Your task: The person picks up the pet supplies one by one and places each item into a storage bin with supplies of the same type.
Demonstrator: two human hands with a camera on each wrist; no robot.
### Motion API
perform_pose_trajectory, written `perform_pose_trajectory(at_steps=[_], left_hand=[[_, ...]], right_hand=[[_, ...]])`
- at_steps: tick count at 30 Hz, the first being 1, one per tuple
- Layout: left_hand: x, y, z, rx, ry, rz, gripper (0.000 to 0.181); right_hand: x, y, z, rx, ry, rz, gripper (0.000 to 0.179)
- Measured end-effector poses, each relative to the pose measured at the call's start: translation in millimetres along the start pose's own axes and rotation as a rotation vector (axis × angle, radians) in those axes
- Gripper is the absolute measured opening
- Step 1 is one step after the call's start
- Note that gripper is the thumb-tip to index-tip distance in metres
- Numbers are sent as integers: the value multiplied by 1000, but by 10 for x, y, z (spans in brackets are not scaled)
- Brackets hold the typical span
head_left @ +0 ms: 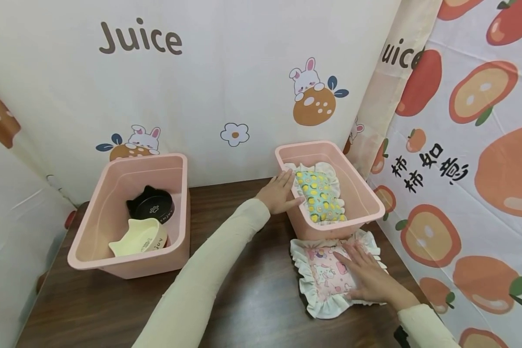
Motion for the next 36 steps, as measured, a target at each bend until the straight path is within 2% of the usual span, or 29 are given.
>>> perform_pose_trajectory(at_steps=[6, 10, 26, 36], left_hand=[[-5, 18, -11, 3, -5, -8, 88], [-11, 27, -11, 10, -3, -5, 88], [-20, 16, -5, 12, -7, 0, 88], [-8, -2, 11, -7, 5, 0, 88]], right_hand=[[-16, 41, -102, 91, 17, 20, 115], [-23, 62, -157, 123, 14, 25, 120], [-63, 120, -202, 42, -44, 55, 110], [-53, 45, -175, -39, -101, 51, 96]])
Point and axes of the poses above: each hand's wrist, its own z-axis away from the middle knuckle, its own y-axis out of the palm, x = y × z, the point moved 1 cm from there along -z, towards the middle knuckle, and after that the axes turned 15 degrees about -x, right-handed, at the moved point
